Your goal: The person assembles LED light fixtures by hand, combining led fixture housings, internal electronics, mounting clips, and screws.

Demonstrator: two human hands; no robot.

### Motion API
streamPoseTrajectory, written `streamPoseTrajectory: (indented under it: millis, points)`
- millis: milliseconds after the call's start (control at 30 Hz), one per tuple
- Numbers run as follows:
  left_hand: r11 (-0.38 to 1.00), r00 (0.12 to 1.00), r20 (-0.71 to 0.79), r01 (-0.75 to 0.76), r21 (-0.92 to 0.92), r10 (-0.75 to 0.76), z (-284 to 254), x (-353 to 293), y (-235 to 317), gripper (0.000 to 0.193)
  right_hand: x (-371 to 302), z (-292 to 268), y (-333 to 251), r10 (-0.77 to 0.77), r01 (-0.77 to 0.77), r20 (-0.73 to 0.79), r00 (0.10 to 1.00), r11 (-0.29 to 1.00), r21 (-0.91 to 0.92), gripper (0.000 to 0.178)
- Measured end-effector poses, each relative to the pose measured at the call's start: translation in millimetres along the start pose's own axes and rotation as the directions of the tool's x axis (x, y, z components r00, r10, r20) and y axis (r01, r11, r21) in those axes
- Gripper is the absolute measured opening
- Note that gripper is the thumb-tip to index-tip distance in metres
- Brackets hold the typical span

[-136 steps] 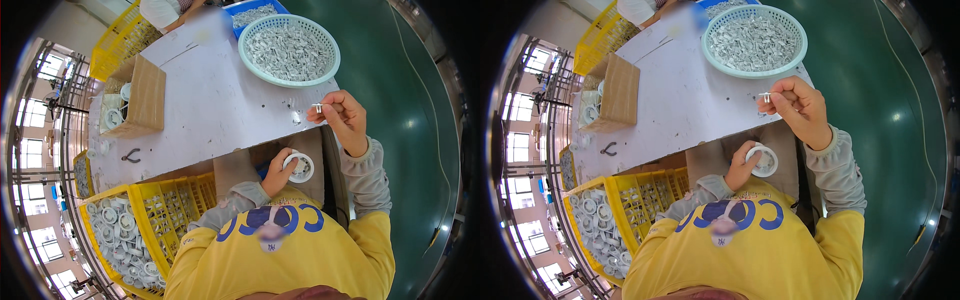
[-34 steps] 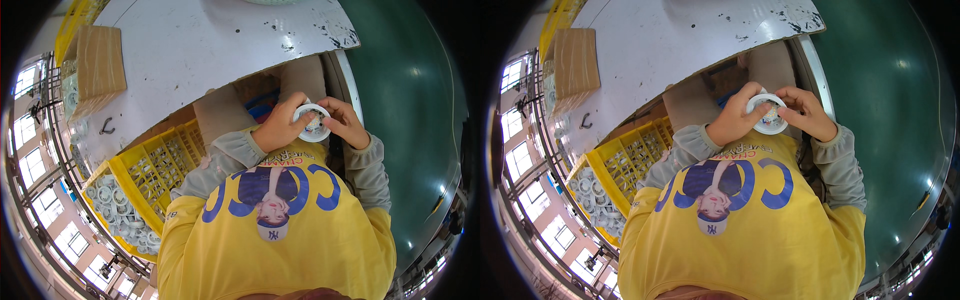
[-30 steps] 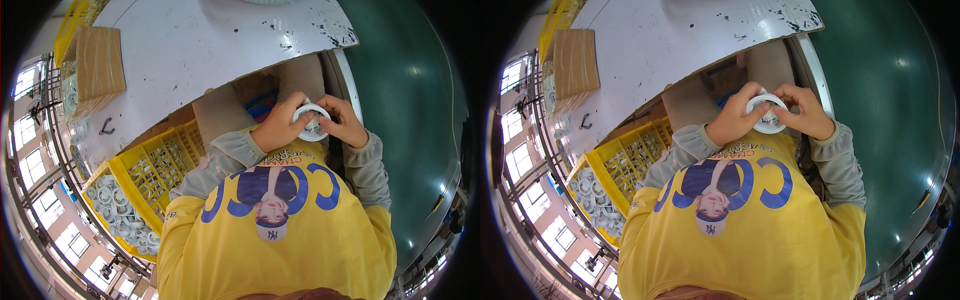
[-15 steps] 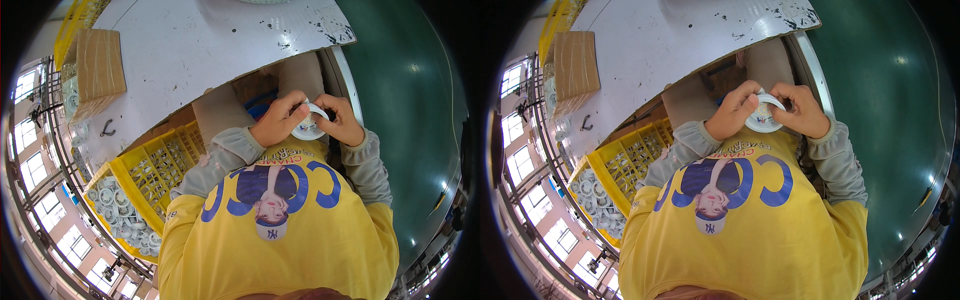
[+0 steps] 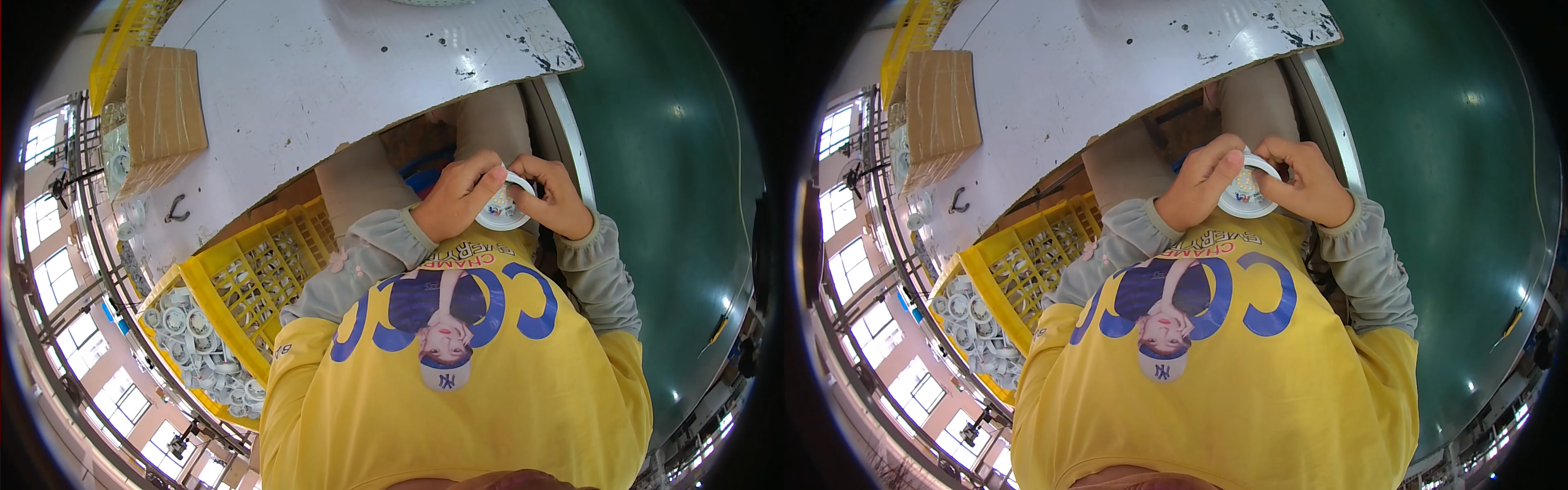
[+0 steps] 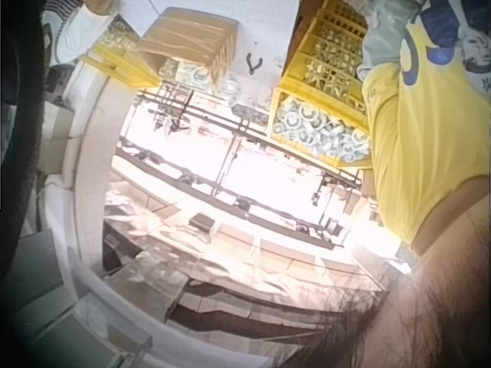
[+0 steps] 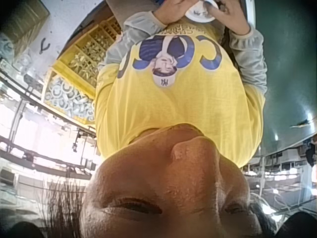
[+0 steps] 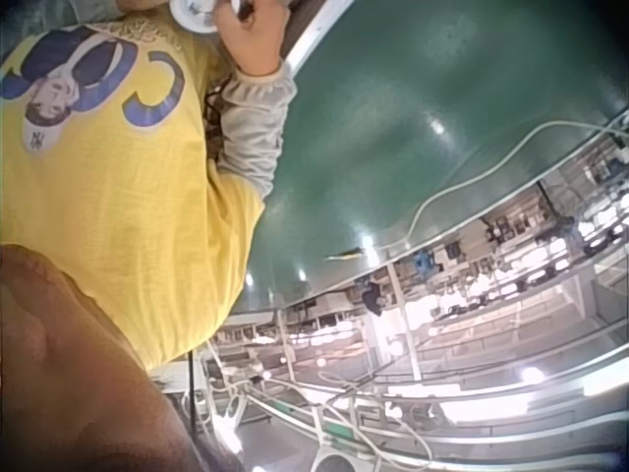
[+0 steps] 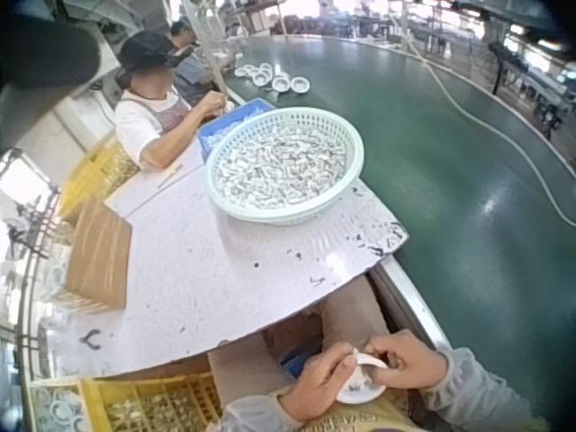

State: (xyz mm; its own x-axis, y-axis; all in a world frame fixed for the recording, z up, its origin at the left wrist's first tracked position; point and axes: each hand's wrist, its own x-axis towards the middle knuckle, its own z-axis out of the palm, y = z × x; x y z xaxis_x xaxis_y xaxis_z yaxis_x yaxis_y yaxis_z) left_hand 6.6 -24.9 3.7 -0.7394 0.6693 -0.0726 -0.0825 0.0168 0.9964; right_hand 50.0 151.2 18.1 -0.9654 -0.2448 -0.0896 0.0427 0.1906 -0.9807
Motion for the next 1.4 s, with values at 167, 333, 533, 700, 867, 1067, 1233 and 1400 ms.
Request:
streamPoseTrajectory:
  millis: [167, 333, 533, 700, 867, 1067, 1233, 1400]
  points:
    - [0.998, 0.999, -0.015, -0.035, 0.043, 0.036, 0, -1, -1, 0.025, -1, 1, -2, 0.037, -0.037, 0.004, 0.999, 0.999, 0.011, 0.012]
    - [0.999, 0.999, -0.021, -0.039, 0.01, 0.039, 0, -2, -3, 0.026, -1, 2, -4, 0.031, -0.031, 0.002, 1.0, 0.999, -0.024, 0.012]
    - [0.999, 1.0, -0.001, -0.029, -0.04, 0.029, 2, -3, -5, 0.027, -2, 3, -4, 0.003, -0.003, -0.012, 1.0, 1.0, -0.031, 0.01]
    - [1.0, 1.0, -0.002, -0.029, 0.006, 0.029, 1, -4, -4, 0.028, -3, 3, 1, 0.01, -0.01, -0.004, 1.0, 1.0, -0.019, 0.011]
    - [0.999, 0.999, -0.02, -0.044, 0.013, 0.044, 2, -4, -4, 0.028, -2, 4, 1, 0.013, -0.013, -0.006, 1.0, 0.999, 0.029, 0.011]
    - [0.998, 0.999, -0.043, -0.032, 0.051, 0.034, 2, -2, -4, 0.028, -1, 7, 8, -0.016, 0.018, -0.029, 0.999, 0.998, 0.06, 0.011]
    - [0.999, 0.999, -0.049, -0.009, 0.052, 0.011, 2, -2, -5, 0.027, -2, 3, 9, 0.005, -0.005, -0.004, 1.0, 0.999, 0.05, 0.011]
    - [1.0, 0.999, -0.038, 0.004, 0.004, -0.004, 4, -3, -9, 0.026, -2, 5, 11, 0.021, -0.02, -0.006, 1.0, 0.995, 0.094, 0.009]
